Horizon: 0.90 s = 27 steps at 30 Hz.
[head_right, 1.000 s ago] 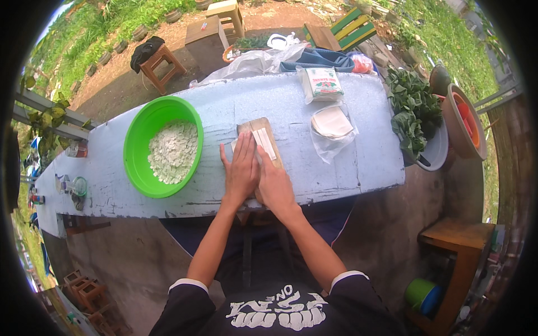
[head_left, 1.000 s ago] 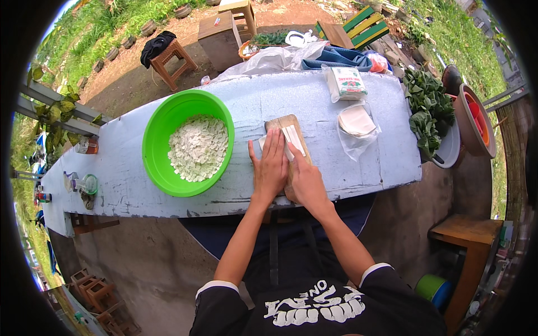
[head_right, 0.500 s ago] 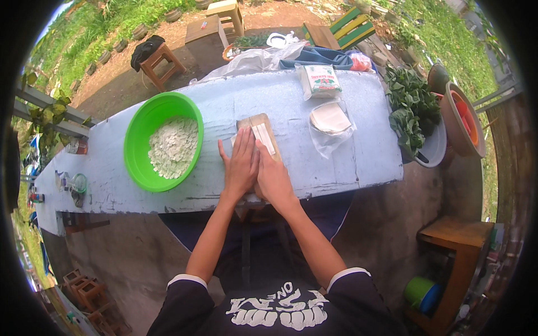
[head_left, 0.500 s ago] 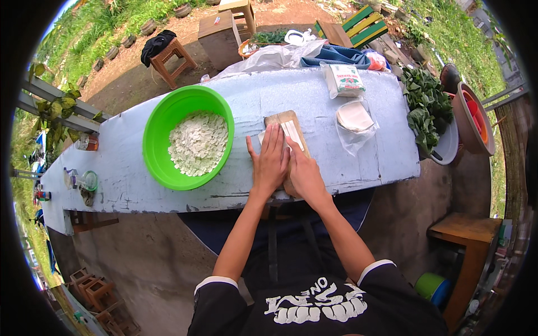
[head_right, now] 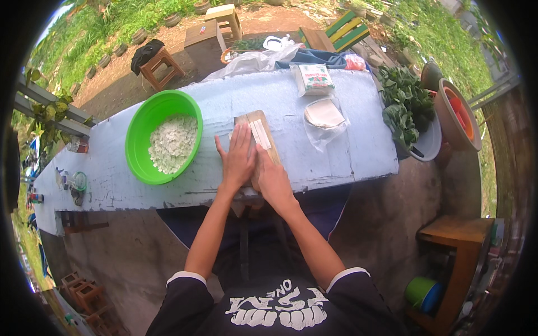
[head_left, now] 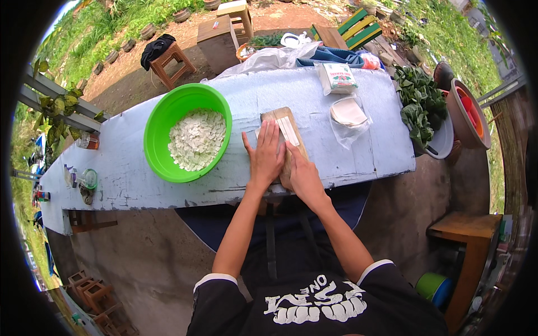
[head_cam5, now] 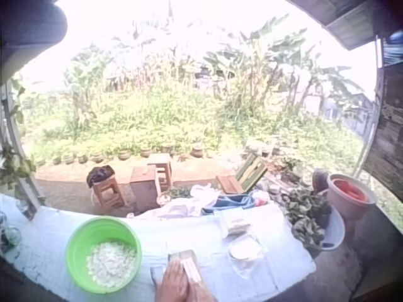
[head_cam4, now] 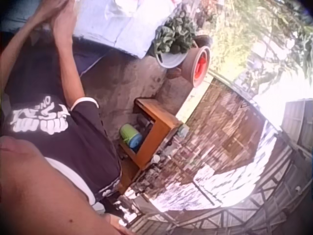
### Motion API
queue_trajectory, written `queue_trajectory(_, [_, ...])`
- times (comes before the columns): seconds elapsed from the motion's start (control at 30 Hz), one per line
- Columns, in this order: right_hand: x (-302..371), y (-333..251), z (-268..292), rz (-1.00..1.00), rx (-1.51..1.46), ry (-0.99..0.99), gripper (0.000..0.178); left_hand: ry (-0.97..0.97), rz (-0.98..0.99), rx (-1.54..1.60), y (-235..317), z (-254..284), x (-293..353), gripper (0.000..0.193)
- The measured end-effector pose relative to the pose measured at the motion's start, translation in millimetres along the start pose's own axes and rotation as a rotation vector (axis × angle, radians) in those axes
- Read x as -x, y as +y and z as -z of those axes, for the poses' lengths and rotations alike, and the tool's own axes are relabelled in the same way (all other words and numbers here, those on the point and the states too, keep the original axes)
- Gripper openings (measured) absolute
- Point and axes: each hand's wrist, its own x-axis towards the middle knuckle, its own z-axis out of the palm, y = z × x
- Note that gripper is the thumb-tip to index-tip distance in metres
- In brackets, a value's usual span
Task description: The person chops white vegetable pieces on a wooden cutting board using a knife and transfers them into a green bowl. The person then slices a block of white tofu into thin strips on the same board.
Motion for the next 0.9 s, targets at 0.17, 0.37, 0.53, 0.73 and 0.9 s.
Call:
queue_trajectory(0.17, [10,-3,3,-0.036,0.016,-0.018,0.041,0.01,-0.013,-0.025,-4,-4,1,0.058])
queue_trajectory(0.37, [22,3,3,-0.071,0.026,-0.035,0.044,0.016,-0.015,-0.021,-5,-4,1,0.059])
queue_trajectory(0.53, [36,0,8,-0.085,0.018,-0.05,0.048,0.02,-0.006,-0.019,-4,-4,2,0.059])
queue_trajectory(0.73, [60,0,12,-0.113,0.057,-0.045,0.043,-0.011,0.011,-0.007,-3,-2,-1,0.06])
queue_trajectory(0.9, [57,3,18,-0.1,0.009,-0.045,0.042,0.012,0.013,0.131,-6,3,2,0.057])
